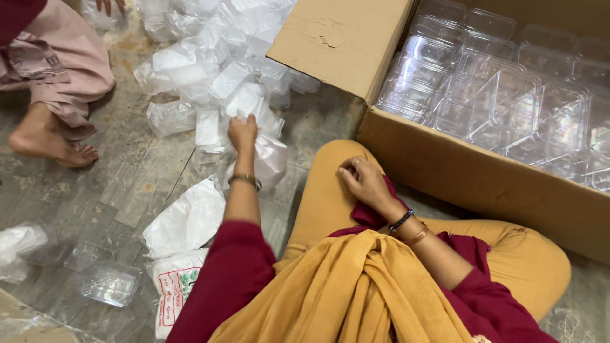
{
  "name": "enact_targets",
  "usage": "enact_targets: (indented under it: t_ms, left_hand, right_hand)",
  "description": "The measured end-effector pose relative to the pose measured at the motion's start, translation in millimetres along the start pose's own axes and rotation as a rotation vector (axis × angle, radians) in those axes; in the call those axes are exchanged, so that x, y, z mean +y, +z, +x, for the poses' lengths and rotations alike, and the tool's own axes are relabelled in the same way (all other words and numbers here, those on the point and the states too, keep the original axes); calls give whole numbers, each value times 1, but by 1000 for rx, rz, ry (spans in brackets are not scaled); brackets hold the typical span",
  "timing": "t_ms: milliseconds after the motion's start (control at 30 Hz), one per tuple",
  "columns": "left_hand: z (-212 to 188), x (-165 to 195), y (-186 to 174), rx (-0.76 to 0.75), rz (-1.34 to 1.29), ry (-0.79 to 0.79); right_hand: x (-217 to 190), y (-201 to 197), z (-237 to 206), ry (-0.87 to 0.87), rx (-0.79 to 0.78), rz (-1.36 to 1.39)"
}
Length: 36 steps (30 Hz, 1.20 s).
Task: The person sits on the floor and wraps clear plastic food containers in thin plastic bags one at a time, then places the wrapped containers into an open cardboard box, arranging them inside. They repeatedly take a container, bag it, and set it into the box throughout the episode.
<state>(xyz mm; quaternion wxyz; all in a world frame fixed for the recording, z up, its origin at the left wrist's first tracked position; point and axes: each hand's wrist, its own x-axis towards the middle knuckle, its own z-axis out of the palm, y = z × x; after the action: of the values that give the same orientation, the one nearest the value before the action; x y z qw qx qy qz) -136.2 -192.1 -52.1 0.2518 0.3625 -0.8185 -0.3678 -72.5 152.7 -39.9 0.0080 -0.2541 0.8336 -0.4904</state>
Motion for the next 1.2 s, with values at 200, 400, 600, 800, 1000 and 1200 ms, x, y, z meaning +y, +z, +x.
enact_targets:
  t_ms: [200,400,600,800,1000,1200]
  left_hand:
    - [-125,83,-17,-409,-904,246]
    - [-160,129,-57,-799,-1022,570]
    - [-214,142,-51,-717,-567,363]
    - [-250,186,-39,-1029,-1099,236]
    - [-270,187,-28,-949,-804,534]
    - [-278,187,-20,-1118,-759,512]
  right_hand:
    - [-18,-10,51,204,-215,757]
    - [-55,-48,26,257,27,1007]
    - [-63,-99,-37,-10,305,687]
    - [-66,-125,-64,54,444,731]
    - [-59,-144,-85,-205,438,824]
    - [-28,-148,-89,48,210,1208]
